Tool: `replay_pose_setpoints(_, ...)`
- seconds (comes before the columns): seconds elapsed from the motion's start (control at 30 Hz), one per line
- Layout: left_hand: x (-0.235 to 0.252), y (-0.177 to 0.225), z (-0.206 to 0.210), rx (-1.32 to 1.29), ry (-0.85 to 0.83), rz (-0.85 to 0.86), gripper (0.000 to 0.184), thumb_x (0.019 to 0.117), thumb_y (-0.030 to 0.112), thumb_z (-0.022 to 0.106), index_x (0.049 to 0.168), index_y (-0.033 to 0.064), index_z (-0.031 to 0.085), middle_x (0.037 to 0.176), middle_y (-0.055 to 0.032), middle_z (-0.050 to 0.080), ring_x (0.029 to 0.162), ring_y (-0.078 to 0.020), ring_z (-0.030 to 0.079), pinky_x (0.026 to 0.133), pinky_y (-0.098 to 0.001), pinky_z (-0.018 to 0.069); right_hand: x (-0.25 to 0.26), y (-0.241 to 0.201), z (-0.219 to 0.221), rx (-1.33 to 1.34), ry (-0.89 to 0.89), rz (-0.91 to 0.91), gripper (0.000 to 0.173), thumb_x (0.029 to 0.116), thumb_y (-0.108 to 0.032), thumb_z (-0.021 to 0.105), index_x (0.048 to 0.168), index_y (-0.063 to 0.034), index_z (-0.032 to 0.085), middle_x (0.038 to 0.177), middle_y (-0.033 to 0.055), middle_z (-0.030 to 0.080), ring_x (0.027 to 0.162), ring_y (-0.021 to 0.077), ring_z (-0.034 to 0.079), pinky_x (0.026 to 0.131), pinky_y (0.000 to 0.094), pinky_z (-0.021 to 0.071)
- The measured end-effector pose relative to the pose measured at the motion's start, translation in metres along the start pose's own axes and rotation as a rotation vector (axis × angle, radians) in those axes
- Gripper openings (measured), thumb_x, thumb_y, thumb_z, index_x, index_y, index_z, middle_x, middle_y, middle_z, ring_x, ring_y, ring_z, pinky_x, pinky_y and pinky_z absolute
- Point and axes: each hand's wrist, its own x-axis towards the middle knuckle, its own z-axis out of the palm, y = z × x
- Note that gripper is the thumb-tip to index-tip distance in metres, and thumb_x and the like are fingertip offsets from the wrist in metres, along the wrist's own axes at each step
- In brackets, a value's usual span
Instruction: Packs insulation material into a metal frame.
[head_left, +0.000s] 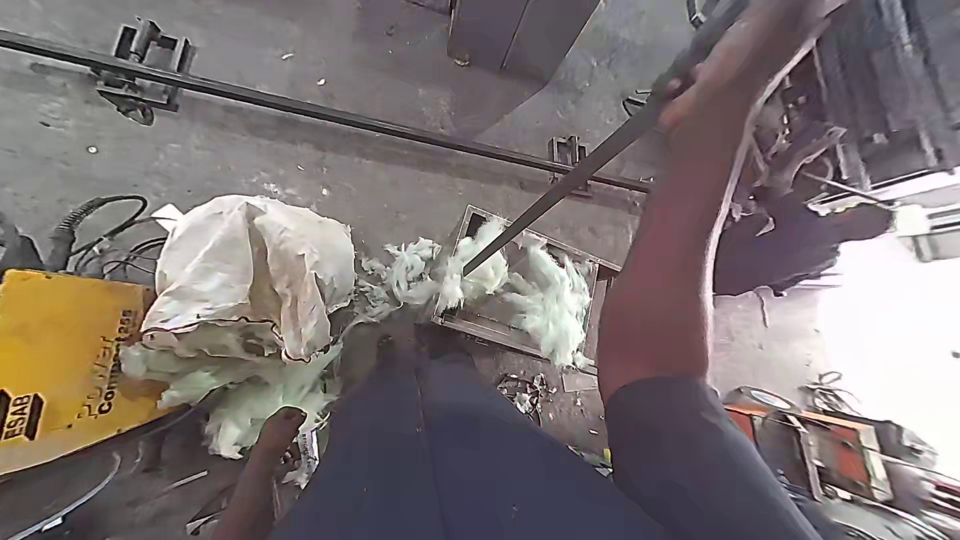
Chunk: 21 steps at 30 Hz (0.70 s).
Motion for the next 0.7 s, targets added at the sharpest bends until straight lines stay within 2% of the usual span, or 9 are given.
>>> replay_pose_setpoints(0.13,0.014,-0.009,0.007,0.044,-0.051,0.041,0.035,0.1038,0.03,0.062,0.128,0.0049,0.065,0.116,-0.024,0.07,0.1,-0.0394,0.07,0.088,-0.0624,0.0558,-0.071,0.122,0.012,-0.033,-0.024,0.119,0.035,0.1091,-0.043,0.046,0.104,-0.0098,0.053,0.064,-0.0013,0.045,0.045,0.0107,0.042,0.043,0.0307,0.0447)
replay_pose_setpoints(0.23,0.02,-0.013,0.005,0.054,-0.04,0.053,0.034,0.1031,0.03,0.064,0.125,0.0046,0.067,0.114,-0.0227,0.07,0.096,-0.0374,0.07,0.086,-0.0612,0.0566,-0.129,0.181,0.02,0.041,-0.033,0.174,0.041,0.1086,-0.04,0.048,0.075,-0.0149,0.046,0.05,-0.0047,0.035,0.038,0.0095,0.036,0.039,0.0295,0.039)
replay_pose_setpoints(0.27,0.022,-0.016,0.002,0.06,-0.041,0.052,0.033,0.1032,0.03,0.064,0.125,0.0049,0.066,0.114,-0.0229,0.07,0.097,-0.0379,0.07,0.086,-0.0616,0.0568,-0.136,0.182,0.019,0.056,-0.052,0.16,0.043,0.1089,-0.038,0.048,0.073,-0.0155,0.044,0.049,-0.0049,0.034,0.038,0.0094,0.036,0.039,0.0292,0.0388)
replay_pose_setpoints(0.37,0.02,-0.018,-0.012,0.041,-0.004,0.045,0.034,0.1033,0.029,0.064,0.126,0.0037,0.066,0.118,-0.0248,0.069,0.101,-0.0404,0.07,0.088,-0.0635,0.0561,-0.117,0.135,0.008,0.041,-0.078,0.085,0.037,0.1096,-0.042,0.045,0.085,-0.0143,0.049,0.055,-0.0045,0.04,0.042,0.0101,0.041,0.042,0.0308,0.0444)
replay_pose_setpoints(0.47,0.011,-0.017,-0.024,0.002,0.042,0.032,0.035,0.1025,0.028,0.064,0.127,0.0028,0.066,0.12,-0.0252,0.069,0.103,-0.0407,0.07,0.089,-0.0635,0.0559,-0.077,0.041,-0.017,0.013,-0.032,-0.008,0.034,0.11,-0.043,0.045,0.102,-0.0121,0.055,0.064,-0.0026,0.05,0.047,0.0099,0.048,0.044,0.0294,0.0485)
replay_pose_setpoints(0.57,0.003,-0.012,-0.028,-0.027,0.05,0.009,0.035,0.1034,0.026,0.063,0.128,0.0019,0.065,0.122,-0.026,0.068,0.105,-0.0422,0.069,0.089,-0.0645,0.0551,-0.04,-0.031,-0.051,0.035,0.03,-0.098,0.034,0.1112,-0.041,0.042,0.092,-0.0142,0.053,0.059,-0.0035,0.047,0.046,0.0104,0.046,0.044,0.0298,0.0474)
replay_pose_setpoints(0.6,0.003,-0.014,-0.027,-0.034,0.04,0.005,0.036,0.1037,0.027,0.062,0.13,0.0023,0.064,0.123,-0.0261,0.068,0.106,-0.0426,0.069,0.09,-0.0647,0.0549,-0.029,-0.04,-0.064,0.039,0.05,-0.117,0.035,0.1107,-0.042,0.042,0.089,-0.0157,0.052,0.059,-0.0041,0.045,0.047,0.0098,0.045,0.045,0.0291,0.0462)
replay_pose_setpoints(0.67,0.009,-0.023,-0.021,-0.043,0.019,-0.01,0.037,0.1036,0.028,0.062,0.131,0.0032,0.064,0.123,-0.026,0.068,0.105,-0.0426,0.069,0.087,-0.0646,0.0553,-0.019,-0.04,-0.083,0.012,0.092,-0.145,0.032,0.1099,-0.043,0.045,0.104,-0.0141,0.057,0.074,-0.0008,0.05,0.057,0.0117,0.049,0.052,0.0307,0.0484)
replay_pose_setpoints(0.7,0.014,-0.027,-0.017,-0.039,0.008,-0.013,0.037,0.1035,0.029,0.062,0.131,0.0037,0.064,0.122,-0.0257,0.068,0.103,-0.042,0.07,0.086,-0.0643,0.056,-0.017,-0.031,-0.086,-0.004,0.121,-0.174,0.033,0.1103,-0.043,0.043,0.101,-0.0134,0.055,0.069,-0.0009,0.05,0.053,0.0118,0.049,0.049,0.0311,0.0482)
